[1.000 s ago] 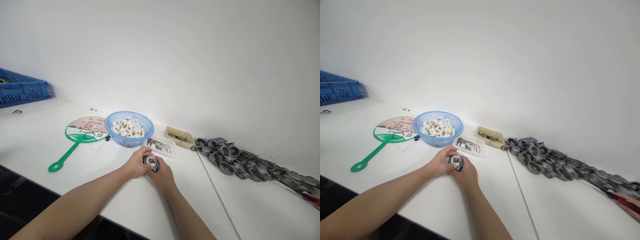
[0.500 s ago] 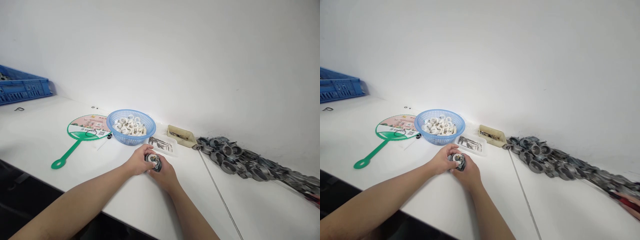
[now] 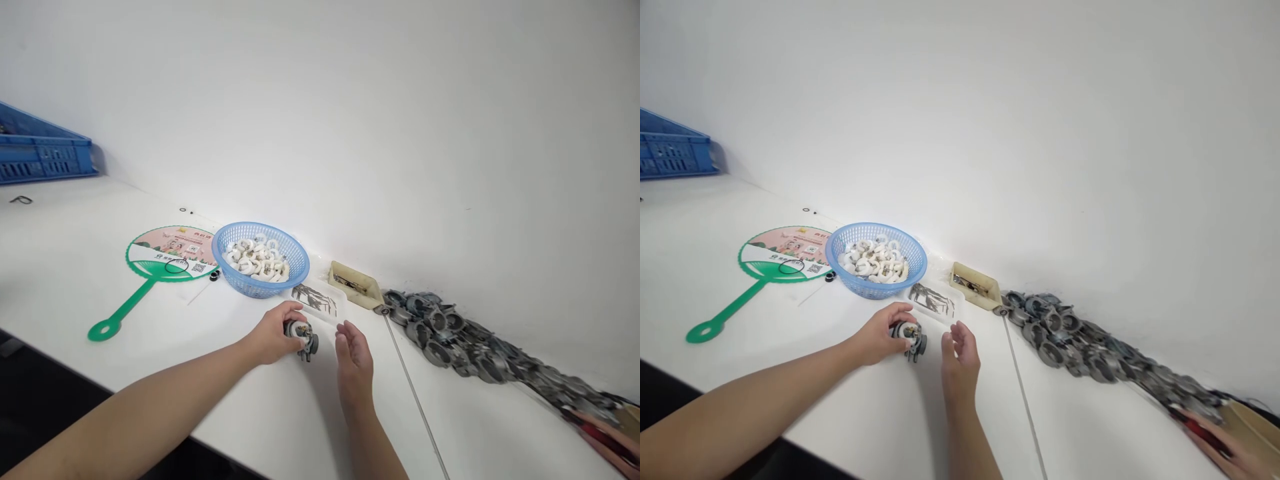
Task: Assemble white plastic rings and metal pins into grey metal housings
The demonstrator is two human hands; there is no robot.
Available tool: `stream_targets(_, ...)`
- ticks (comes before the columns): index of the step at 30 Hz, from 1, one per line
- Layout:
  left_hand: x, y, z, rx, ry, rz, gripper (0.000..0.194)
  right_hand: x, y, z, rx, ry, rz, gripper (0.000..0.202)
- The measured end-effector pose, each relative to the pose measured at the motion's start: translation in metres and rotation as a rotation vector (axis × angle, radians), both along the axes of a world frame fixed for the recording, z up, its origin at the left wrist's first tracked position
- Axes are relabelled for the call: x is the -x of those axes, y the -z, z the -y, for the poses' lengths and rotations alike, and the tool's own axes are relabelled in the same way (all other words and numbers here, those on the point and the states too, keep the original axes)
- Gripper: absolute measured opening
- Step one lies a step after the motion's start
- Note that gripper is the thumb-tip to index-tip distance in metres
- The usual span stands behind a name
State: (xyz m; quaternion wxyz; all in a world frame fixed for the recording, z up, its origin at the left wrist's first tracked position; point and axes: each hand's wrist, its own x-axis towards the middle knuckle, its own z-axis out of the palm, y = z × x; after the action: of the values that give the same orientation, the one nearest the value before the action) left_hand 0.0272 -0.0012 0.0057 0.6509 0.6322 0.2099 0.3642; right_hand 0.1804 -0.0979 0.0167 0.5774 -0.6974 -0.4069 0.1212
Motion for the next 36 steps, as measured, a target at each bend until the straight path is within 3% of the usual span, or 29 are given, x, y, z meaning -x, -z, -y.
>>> stream_targets(3, 0.0, -0.002, 0.002, 0.032, 0.004, -0.009, 0.064, -0.012, -0.012, -0.008, 0.037, 0.124, 0.065, 0.053)
stream_targets(6, 0.002, -0.004, 0.002, 0.036, 0.018, -0.016, 0.065, -0.028, -0.03, -0.029, 0.143, 0.16, 0.255, 0.047)
stream_targets(10, 0.002, -0.004, 0.0, 0.032, 0.04, -0.028, 0.066, -0.049, -0.053, -0.073, 0.477, 0.082, 0.625, 0.041)
stream_targets(13, 0.002, -0.003, -0.002, 0.031, 0.04, -0.05, 0.064, -0.055, -0.061, -0.107, 0.706, -0.044, 0.806, 0.032)
stream_targets(17, 0.002, -0.004, -0.004, 0.018, 0.036, -0.073, 0.064, -0.051, -0.054, -0.139, 0.858, -0.206, 0.912, 0.02)
stream_targets(20, 0.003, -0.006, -0.005, 0.007, 0.033, -0.079, 0.064, -0.045, -0.043, -0.153, 0.931, -0.254, 0.977, 0.016)
stream_targets(25, 0.005, -0.007, -0.006, 0.017, 0.038, -0.099, 0.064, -0.044, -0.033, -0.162, 0.964, -0.254, 1.061, 0.011)
stream_targets(36, 0.004, -0.008, -0.008, -0.039, 0.021, -0.108, 0.061, -0.044, -0.031, -0.165, 0.916, -0.237, 1.174, 0.029)
